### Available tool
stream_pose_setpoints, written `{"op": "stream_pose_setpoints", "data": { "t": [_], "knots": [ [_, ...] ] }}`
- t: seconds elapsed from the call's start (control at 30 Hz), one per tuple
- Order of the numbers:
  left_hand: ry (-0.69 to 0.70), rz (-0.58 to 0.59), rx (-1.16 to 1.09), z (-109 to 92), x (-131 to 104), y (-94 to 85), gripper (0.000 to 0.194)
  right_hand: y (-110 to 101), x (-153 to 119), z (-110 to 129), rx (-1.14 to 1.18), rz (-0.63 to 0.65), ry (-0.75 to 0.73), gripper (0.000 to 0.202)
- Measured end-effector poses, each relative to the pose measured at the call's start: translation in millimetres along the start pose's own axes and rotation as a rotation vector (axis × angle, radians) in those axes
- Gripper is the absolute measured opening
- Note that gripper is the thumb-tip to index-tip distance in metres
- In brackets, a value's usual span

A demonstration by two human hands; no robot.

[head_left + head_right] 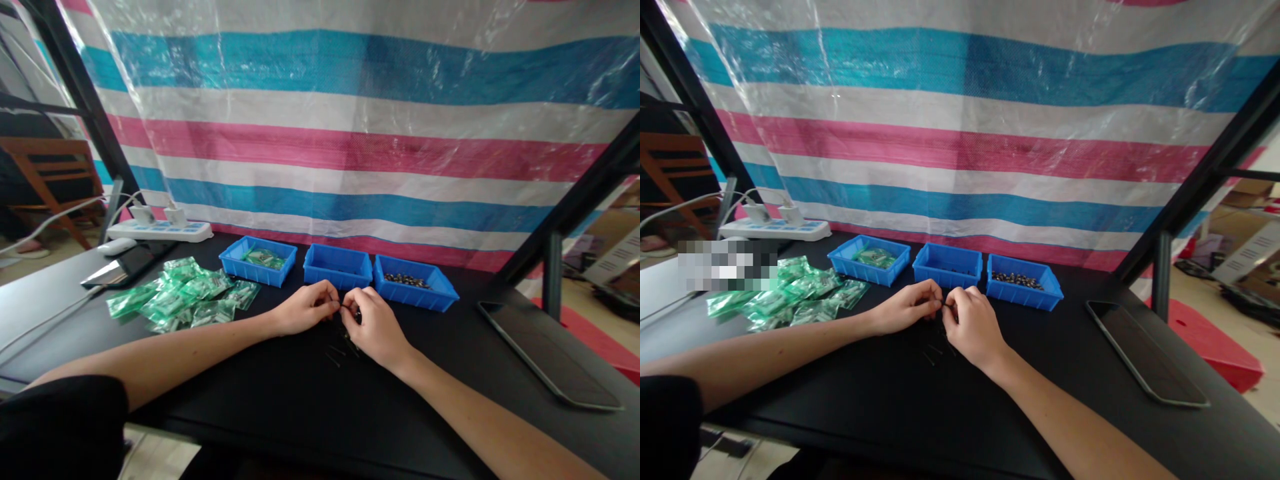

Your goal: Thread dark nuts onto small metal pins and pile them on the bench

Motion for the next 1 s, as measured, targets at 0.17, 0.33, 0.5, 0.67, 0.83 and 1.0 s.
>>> {"op": "stream_pose_setpoints", "data": {
  "t": [0.17,0.33,0.5,0.67,0.83,1.0],
  "knots": [
    [0.002,-0.013,-0.001,0.1,-0.1,-0.7,0.009,-0.9,0.0,0.8,0.006,0.009,0.015,0.007],
    [0.004,-0.028,-0.071,2.1,-0.7,-0.7,0.01,-2.3,-0.1,1.7,0.013,0.029,0.009,0.007],
    [0.006,-0.032,-0.084,2.7,-0.7,0.0,0.011,-2.9,0.8,2.2,0.025,0.055,-0.013,0.014],
    [-0.002,-0.031,-0.069,3.0,-0.8,0.3,0.01,-3.1,1.2,2.3,0.02,0.064,-0.027,0.017],
    [0.009,-0.044,-0.059,3.4,-0.4,0.1,0.01,-2.8,0.5,2.4,0.014,0.05,-0.007,0.012],
    [0.008,-0.05,-0.022,1.7,0.2,0.3,0.01,-0.9,0.3,1.3,0.002,0.038,0.006,0.01]
  ]
}}
Point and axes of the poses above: each hand's wrist, its own x-axis towards the middle knuckle, its own y-axis out of the palm, z = x × y, the point moved 1 cm from there along x, towards the middle knuckle, and after that the axes turned 2 degrees about -z, right-handed, at the moved point
